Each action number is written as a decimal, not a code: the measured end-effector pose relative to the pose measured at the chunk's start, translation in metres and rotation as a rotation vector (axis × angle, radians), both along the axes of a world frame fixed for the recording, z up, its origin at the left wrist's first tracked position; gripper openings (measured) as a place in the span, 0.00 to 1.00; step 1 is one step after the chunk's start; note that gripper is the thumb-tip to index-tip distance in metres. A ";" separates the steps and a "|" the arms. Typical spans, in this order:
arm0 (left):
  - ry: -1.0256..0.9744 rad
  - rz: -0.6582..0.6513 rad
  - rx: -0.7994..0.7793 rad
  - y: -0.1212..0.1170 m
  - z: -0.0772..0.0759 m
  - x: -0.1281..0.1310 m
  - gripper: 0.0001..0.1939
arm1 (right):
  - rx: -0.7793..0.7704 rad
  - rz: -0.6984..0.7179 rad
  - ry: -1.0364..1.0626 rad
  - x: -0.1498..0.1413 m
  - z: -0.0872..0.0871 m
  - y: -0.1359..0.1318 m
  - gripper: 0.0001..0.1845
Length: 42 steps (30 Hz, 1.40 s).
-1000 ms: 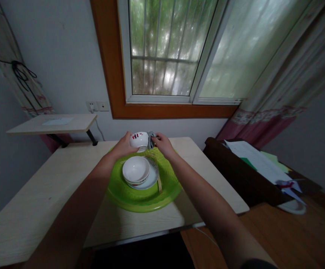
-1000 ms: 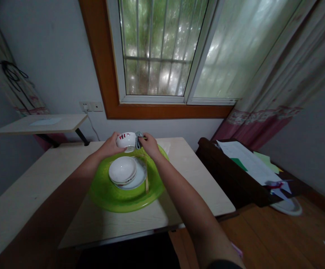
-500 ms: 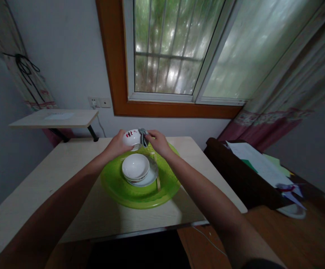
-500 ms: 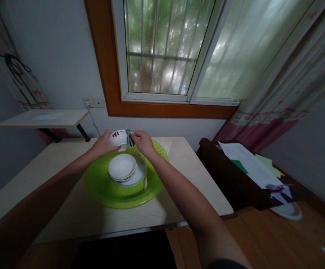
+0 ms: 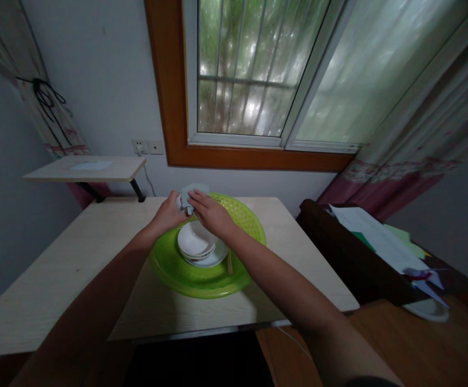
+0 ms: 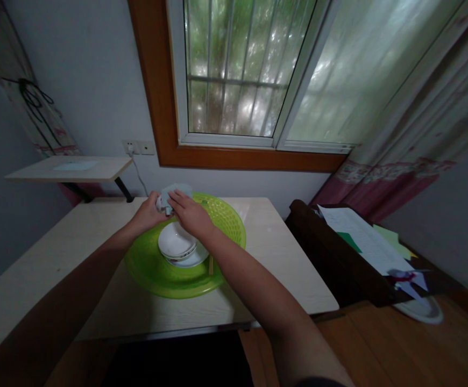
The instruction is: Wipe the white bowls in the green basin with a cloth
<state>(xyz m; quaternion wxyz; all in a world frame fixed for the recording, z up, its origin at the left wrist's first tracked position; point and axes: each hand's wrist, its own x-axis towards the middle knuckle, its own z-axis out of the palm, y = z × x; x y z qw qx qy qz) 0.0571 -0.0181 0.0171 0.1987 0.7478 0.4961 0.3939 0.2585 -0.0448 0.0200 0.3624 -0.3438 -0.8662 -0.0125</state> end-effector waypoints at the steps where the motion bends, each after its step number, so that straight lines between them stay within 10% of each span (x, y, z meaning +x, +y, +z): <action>1: 0.007 -0.017 0.001 -0.001 0.000 0.000 0.30 | 0.003 0.025 -0.016 0.000 0.000 -0.001 0.23; 14: 0.097 -0.018 0.056 -0.004 -0.006 -0.003 0.28 | -0.364 -0.368 0.306 0.023 -0.009 0.012 0.18; 27: 0.065 -0.044 0.060 0.000 -0.007 -0.001 0.27 | -0.039 0.038 0.011 -0.001 -0.001 -0.010 0.26; 37: 0.108 -0.024 0.054 -0.003 -0.008 -0.001 0.26 | -0.280 -0.277 0.326 0.018 -0.005 0.005 0.21; 42: 0.103 -0.028 0.062 -0.002 -0.007 -0.001 0.27 | -0.169 -0.190 0.263 0.017 -0.007 0.005 0.23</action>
